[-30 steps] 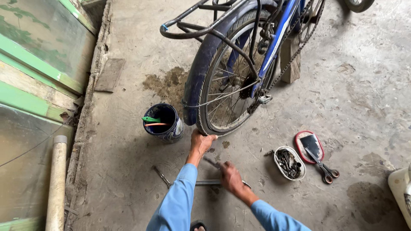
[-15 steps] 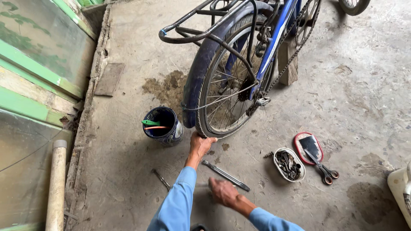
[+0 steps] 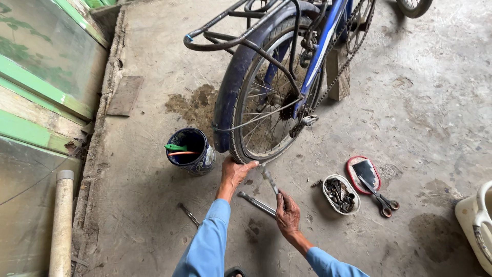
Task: The person uses a green tire lever and a metal tool to pry the tire bead away from the rim on a blue bicycle. They repeatedly insert the tools between the tire and rim, working around the circumference to loosen the tire.
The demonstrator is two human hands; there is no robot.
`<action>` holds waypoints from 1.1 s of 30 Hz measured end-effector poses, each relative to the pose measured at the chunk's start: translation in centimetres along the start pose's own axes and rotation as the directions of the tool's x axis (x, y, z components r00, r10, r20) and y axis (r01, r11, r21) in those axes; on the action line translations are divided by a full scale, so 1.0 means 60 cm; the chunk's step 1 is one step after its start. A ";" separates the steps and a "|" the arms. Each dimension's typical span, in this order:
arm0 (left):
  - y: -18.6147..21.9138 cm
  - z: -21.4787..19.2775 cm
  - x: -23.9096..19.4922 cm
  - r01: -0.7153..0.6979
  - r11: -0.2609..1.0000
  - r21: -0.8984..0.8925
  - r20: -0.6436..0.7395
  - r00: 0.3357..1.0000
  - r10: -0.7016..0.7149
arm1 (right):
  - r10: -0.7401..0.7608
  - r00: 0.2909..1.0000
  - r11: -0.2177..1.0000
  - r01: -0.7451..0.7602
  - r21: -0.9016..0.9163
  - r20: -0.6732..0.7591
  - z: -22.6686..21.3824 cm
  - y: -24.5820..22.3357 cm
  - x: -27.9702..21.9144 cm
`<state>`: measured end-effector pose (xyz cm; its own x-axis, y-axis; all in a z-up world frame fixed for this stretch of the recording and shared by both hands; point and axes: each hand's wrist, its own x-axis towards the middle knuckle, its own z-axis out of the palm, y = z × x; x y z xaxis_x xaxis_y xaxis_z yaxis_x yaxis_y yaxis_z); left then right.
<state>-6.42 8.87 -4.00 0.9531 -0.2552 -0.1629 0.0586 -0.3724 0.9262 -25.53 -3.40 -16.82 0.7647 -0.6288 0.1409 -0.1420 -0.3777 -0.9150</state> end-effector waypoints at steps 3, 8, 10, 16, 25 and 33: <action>0.004 0.005 0.010 0.050 0.996 0.071 -0.028 0.998 -0.048 | 0.015 0.999 0.999 -0.014 0.034 -0.033 0.013 -0.008 0.006; -0.019 0.007 0.019 -0.019 0.991 0.133 -0.052 0.998 0.026 | 0.115 0.991 0.990 -0.119 0.069 0.068 0.034 -0.025 -0.002; -0.025 0.006 0.022 -0.005 0.990 0.139 -0.053 0.998 0.012 | 0.131 0.989 0.988 -0.135 0.068 0.062 0.039 -0.030 -0.010; -0.027 0.005 0.025 -0.023 0.996 0.083 -0.027 0.999 0.025 | 0.106 0.993 0.989 -0.110 0.100 0.045 0.041 -0.040 -0.011; -0.027 -0.001 0.029 -0.073 0.989 0.131 0.001 0.997 0.074 | 0.144 0.987 0.983 -0.151 0.106 0.069 0.059 -0.041 0.006; -0.025 -0.003 0.032 -0.014 0.996 0.092 0.000 1.000 0.014 | 0.108 0.992 0.968 -0.118 0.221 0.057 0.098 -0.030 -0.018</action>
<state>-4.66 9.11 -5.67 0.9539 -0.2600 -0.1498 0.0179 -0.4490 0.8933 -22.39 1.94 -17.55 0.7795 -0.6260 0.0192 -0.0890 -0.1412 -0.9860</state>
